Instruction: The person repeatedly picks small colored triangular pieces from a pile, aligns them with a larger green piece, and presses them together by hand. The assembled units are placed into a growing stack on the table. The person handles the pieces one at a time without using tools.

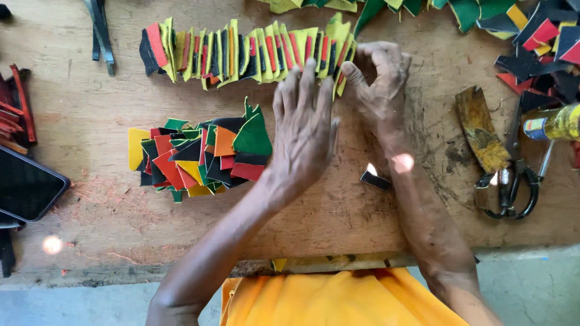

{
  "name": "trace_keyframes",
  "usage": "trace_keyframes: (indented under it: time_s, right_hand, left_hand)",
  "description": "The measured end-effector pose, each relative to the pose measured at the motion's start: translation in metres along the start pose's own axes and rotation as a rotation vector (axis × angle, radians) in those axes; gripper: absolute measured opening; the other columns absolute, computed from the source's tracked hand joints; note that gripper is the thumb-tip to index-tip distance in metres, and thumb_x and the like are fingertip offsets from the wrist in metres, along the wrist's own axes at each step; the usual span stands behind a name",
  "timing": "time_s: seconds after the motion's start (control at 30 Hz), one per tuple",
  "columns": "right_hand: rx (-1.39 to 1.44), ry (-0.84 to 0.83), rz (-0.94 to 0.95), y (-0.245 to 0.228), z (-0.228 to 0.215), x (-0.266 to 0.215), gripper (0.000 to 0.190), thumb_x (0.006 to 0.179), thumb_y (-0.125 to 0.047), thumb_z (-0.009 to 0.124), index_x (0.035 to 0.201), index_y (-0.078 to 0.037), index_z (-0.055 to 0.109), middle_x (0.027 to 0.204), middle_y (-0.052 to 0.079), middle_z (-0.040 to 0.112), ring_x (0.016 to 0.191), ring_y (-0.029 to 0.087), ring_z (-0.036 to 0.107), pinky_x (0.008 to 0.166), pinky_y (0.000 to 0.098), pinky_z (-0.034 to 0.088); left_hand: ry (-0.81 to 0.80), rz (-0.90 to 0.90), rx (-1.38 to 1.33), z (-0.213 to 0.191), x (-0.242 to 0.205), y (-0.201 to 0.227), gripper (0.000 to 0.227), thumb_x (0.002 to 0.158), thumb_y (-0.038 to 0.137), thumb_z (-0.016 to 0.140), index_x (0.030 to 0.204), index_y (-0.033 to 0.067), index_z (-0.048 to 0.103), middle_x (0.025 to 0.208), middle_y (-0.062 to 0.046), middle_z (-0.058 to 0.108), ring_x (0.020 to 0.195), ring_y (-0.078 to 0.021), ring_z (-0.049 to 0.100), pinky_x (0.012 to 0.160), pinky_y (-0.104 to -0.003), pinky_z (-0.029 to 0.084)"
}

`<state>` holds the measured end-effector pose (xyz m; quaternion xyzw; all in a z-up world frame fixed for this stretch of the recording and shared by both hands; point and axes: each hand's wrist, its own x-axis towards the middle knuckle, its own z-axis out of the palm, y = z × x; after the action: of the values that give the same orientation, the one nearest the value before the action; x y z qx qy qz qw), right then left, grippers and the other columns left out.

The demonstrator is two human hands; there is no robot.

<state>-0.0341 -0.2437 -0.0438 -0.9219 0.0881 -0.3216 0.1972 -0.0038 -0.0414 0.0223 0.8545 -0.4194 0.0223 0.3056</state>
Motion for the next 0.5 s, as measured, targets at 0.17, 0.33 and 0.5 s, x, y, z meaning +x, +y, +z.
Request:
trace_keyframes:
  time_s: [0.17,0.33,0.5]
  right_hand:
    - [0.242,-0.021,0.204,-0.008,-0.006,0.001,0.034,0.098,-0.036,0.079,0.12,-0.011,0.073,0.1,0.003,0.079,0.09,0.02,0.064,0.096,0.0437,0.044]
    - [0.319,-0.065,0.311,-0.037,-0.018,0.003,0.04,0.1,-0.027,0.078,0.131,-0.005,0.064,0.1,0.004,0.078,0.084,0.013,0.074,0.071,0.0292,0.059]
    - [0.253,-0.084,0.39,-0.06,-0.019,0.014,0.042,0.097,-0.018,0.081,0.13,-0.003,0.059,0.094,0.007,0.079,0.079,0.014,0.076,0.063,0.0293,0.06]
  left_hand:
    - [-0.031,-0.14,0.171,-0.011,0.04,-0.008,0.067,0.102,0.034,0.065,0.154,0.0032,0.036,0.163,-0.029,0.008,0.152,-0.0485,0.007,0.119,-0.074,0.006]
    - [-0.104,-0.463,0.253,-0.059,0.059,-0.051,0.077,0.11,0.058,0.047,0.165,0.011,0.023,0.168,-0.026,-0.005,0.153,-0.0504,-0.01,0.115,-0.081,-0.007]
    - [-0.159,-0.626,0.196,-0.071,0.059,-0.079,0.092,0.102,0.072,0.046,0.167,0.0141,0.016,0.167,-0.028,-0.013,0.147,-0.0592,-0.019,0.106,-0.09,0.0]
